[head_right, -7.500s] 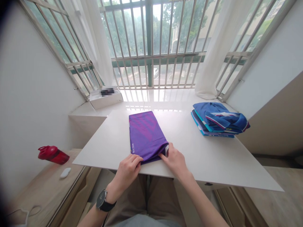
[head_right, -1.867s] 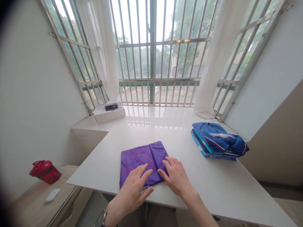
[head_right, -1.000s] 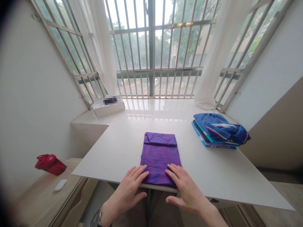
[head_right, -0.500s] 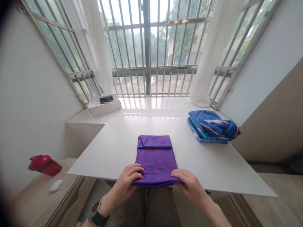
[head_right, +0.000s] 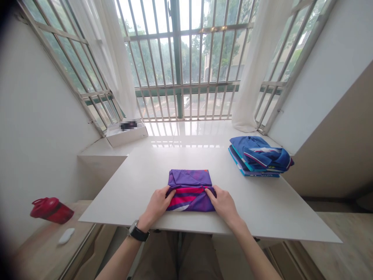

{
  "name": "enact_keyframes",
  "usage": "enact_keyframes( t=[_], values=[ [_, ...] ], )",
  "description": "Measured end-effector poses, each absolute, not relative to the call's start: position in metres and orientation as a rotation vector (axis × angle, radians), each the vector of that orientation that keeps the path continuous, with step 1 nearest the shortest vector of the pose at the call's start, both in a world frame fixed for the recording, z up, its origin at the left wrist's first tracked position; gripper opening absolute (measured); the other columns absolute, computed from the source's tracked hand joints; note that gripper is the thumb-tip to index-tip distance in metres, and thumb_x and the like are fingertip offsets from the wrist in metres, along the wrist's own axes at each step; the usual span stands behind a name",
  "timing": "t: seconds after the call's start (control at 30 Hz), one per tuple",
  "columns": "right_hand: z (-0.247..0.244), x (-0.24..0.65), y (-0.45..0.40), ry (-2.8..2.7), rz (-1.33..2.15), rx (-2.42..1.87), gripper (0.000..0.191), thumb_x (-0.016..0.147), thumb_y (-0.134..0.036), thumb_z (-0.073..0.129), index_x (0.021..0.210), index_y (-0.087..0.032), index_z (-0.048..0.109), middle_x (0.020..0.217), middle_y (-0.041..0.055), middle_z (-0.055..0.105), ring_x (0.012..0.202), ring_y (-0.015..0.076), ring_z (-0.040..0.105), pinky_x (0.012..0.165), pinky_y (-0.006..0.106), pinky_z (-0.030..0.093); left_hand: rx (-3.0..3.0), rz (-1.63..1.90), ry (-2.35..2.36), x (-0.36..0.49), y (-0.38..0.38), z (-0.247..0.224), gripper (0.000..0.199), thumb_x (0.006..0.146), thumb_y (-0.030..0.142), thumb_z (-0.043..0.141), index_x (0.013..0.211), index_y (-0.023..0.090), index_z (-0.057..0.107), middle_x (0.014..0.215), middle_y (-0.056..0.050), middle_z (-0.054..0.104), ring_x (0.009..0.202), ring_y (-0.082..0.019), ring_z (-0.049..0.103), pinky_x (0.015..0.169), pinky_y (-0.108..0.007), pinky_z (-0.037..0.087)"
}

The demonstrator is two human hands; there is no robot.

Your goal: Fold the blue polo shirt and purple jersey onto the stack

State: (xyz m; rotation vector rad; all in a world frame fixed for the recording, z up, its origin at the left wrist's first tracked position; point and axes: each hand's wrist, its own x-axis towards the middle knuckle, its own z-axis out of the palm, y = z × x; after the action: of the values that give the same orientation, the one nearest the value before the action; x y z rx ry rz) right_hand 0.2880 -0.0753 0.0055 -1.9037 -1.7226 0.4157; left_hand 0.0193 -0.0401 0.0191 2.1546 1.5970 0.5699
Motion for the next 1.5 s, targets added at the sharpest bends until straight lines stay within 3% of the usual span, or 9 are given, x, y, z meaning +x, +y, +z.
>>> enact_keyframes(
  t=[0.17, 0.33, 0.6, 0.7, 0.83, 1.1, 1.27, 1.5],
  values=[
    [0.005, 0.290, -0.070, -1.724, 0.349, -2.043, 0.045, 0.092, -0.058, 0.044, 0.064, -0.024, 0.051, 0.060, 0.0026, 0.063, 0.058, 0.0202, 0.060, 0.055, 0.029, 0.034, 2.184, 0.589, 1.670, 0.017, -0.035, 0.011, 0.030, 0.096, 0.037, 0.051, 0.075, 0.019, 0.062, 0.069, -0.003, 0.068, 0.062, -0.016, 0.060, 0.058, -0.026, 0.032],
    [0.002, 0.291, -0.064, -1.702, 0.361, -2.098, 0.048, 0.092, -0.062, 0.042, 0.065, -0.024, 0.054, 0.062, 0.0035, 0.065, 0.061, 0.0210, 0.062, 0.055, 0.028, 0.032, 2.167, 0.600, 1.687, 0.015, -0.027, 0.008, 0.032, 0.097, 0.036, 0.050, 0.071, 0.019, 0.060, 0.065, -0.002, 0.064, 0.059, -0.015, 0.057, 0.056, -0.027, 0.029],
    [0.001, 0.294, -0.068, -1.516, 0.511, -2.075, 0.036, 0.087, -0.060, 0.051, 0.086, -0.025, 0.062, 0.059, -0.0002, 0.067, 0.061, 0.0211, 0.064, 0.054, 0.028, 0.036, 1.966, 0.682, 1.642, 0.004, -0.022, 0.008, 0.017, 0.098, 0.028, 0.046, 0.099, 0.019, 0.060, 0.061, 0.001, 0.063, 0.058, -0.016, 0.061, 0.058, -0.024, 0.037],
    [-0.001, 0.295, -0.071, -1.517, 0.548, -2.015, 0.031, 0.086, -0.055, 0.053, 0.082, -0.025, 0.062, 0.059, -0.0010, 0.068, 0.059, 0.0196, 0.063, 0.055, 0.028, 0.038, 1.934, 0.695, 1.655, 0.002, -0.026, 0.010, 0.018, 0.098, 0.031, 0.047, 0.106, 0.019, 0.057, 0.064, 0.001, 0.066, 0.060, -0.016, 0.064, 0.060, -0.024, 0.040],
    [-0.002, 0.297, -0.070, -1.541, 0.528, -2.021, 0.031, 0.086, -0.052, 0.052, 0.076, -0.025, 0.063, 0.061, -0.0003, 0.068, 0.059, 0.0190, 0.063, 0.055, 0.028, 0.038, 1.990, 0.627, 1.664, 0.004, -0.027, 0.014, 0.016, 0.095, 0.031, 0.051, 0.102, 0.020, 0.060, 0.073, -0.002, 0.069, 0.067, -0.016, 0.065, 0.062, -0.024, 0.040],
    [0.004, 0.297, -0.063, -1.631, 0.478, -2.052, 0.041, 0.089, -0.052, 0.047, 0.060, -0.024, 0.055, 0.059, 0.0027, 0.066, 0.060, 0.0191, 0.061, 0.058, 0.028, 0.037, 2.061, 0.560, 1.668, 0.002, -0.022, 0.014, 0.010, 0.092, 0.027, 0.055, 0.090, 0.019, 0.062, 0.070, -0.001, 0.067, 0.067, -0.016, 0.063, 0.062, -0.024, 0.039],
    [0.002, 0.298, -0.063, -1.627, 0.475, -2.033, 0.040, 0.088, -0.051, 0.049, 0.059, -0.024, 0.055, 0.058, 0.0023, 0.066, 0.058, 0.0187, 0.061, 0.057, 0.029, 0.037, 2.187, 0.576, 1.806, 0.009, -0.028, 0.024, 0.017, 0.096, 0.031, 0.049, 0.095, 0.021, 0.062, 0.093, -0.005, 0.069, 0.077, -0.017, 0.065, 0.066, -0.025, 0.040],
    [-0.005, 0.300, -0.062, -1.565, 0.452, -2.022, 0.030, 0.087, -0.049, 0.051, 0.072, -0.024, 0.057, 0.060, 0.0007, 0.066, 0.059, 0.0184, 0.061, 0.058, 0.028, 0.039, 2.226, 0.315, 1.687, 0.024, -0.020, 0.034, 0.031, 0.093, 0.044, 0.052, 0.081, 0.022, 0.069, 0.083, -0.005, 0.073, 0.079, -0.020, 0.067, 0.066, -0.027, 0.042]
  ],
)
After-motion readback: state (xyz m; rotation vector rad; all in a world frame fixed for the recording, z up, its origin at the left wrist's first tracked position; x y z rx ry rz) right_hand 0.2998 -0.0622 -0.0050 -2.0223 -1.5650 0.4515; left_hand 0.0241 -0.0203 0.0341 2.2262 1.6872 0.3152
